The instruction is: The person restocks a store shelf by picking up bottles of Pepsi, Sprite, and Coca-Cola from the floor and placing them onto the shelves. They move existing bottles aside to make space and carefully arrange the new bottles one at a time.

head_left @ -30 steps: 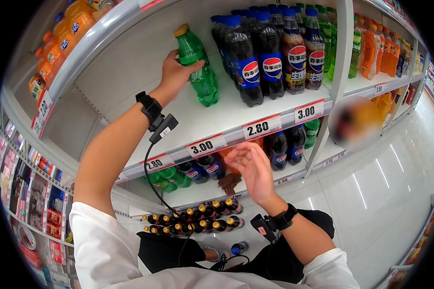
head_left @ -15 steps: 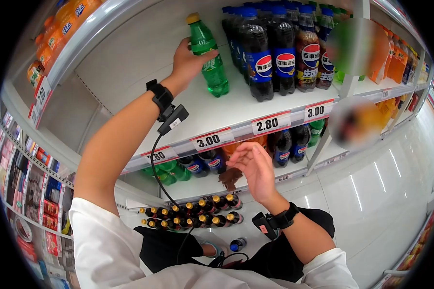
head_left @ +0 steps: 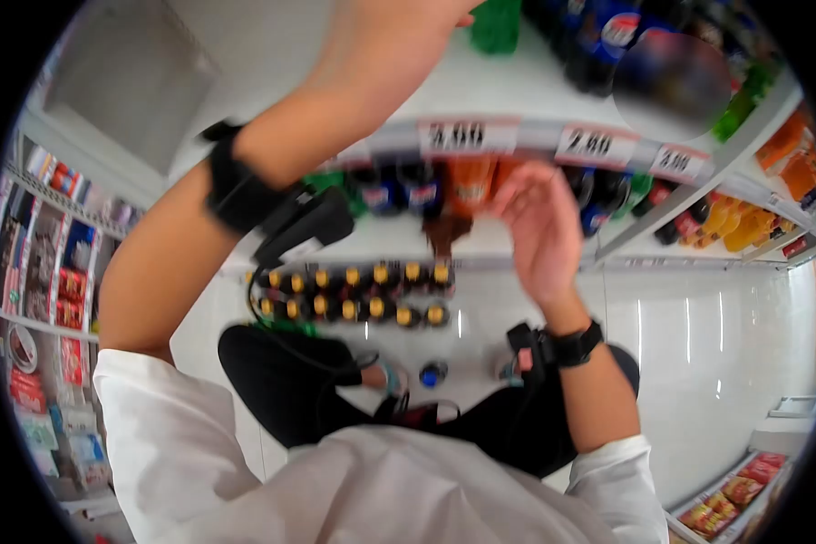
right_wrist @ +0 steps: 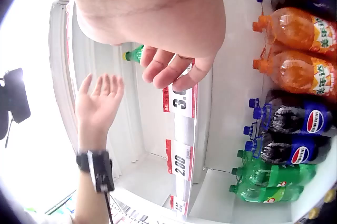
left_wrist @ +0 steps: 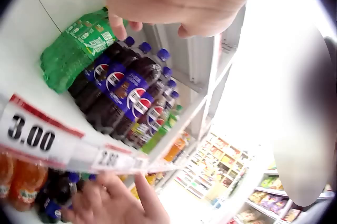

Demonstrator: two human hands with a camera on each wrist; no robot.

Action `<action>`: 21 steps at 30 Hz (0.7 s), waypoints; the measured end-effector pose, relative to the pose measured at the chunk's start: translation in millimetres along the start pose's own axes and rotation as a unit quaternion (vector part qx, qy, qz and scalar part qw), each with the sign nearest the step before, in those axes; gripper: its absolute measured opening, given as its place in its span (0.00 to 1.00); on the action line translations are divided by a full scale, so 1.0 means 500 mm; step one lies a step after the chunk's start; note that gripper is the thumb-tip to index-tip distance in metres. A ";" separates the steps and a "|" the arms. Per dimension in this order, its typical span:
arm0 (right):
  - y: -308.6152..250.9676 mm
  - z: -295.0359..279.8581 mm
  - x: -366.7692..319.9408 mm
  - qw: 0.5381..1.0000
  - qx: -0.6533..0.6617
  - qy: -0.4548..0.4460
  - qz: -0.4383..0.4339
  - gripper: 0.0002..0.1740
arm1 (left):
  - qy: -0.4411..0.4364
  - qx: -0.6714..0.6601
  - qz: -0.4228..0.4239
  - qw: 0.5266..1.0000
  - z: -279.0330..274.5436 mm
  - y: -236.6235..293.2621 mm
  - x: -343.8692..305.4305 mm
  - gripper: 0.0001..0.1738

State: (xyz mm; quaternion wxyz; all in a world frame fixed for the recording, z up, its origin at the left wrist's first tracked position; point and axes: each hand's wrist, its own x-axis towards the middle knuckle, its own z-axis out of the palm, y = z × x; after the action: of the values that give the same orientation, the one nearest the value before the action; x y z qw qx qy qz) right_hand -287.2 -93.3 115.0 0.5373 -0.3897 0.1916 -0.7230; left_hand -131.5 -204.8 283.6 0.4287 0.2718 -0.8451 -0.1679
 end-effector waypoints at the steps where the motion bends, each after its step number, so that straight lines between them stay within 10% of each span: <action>1: 0.001 -0.003 -0.002 1.000 -0.012 0.007 0.005 0.21 | -0.004 -0.010 -0.036 0.999 -0.014 0.016 -0.070 0.21; 5: 0.001 -0.025 -0.011 0.998 -0.028 -0.041 0.035 0.24 | 0.053 -0.271 -0.110 0.955 -0.083 0.046 -0.328 0.17; 13: 0.052 -0.028 -0.066 0.984 -0.127 -0.078 0.101 0.23 | 0.426 -0.080 -0.422 0.796 -0.310 -0.146 -0.769 0.17; 17: 0.073 -0.009 -0.080 0.977 -0.144 -0.088 0.129 0.23 | 0.338 -0.066 -0.608 0.716 -0.340 -0.268 -0.963 0.22; 21: 0.088 0.008 -0.084 0.970 -0.165 -0.110 0.137 0.22 | 0.045 0.146 -0.688 0.709 -0.321 -0.421 -1.081 0.31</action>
State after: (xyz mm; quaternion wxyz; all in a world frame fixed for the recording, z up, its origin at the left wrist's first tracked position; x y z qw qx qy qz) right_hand -251.5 -69.4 71.8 0.5769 -0.5207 0.2993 -0.5536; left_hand 327.9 -54.2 -74.7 0.1867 0.8443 -0.4179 -0.2785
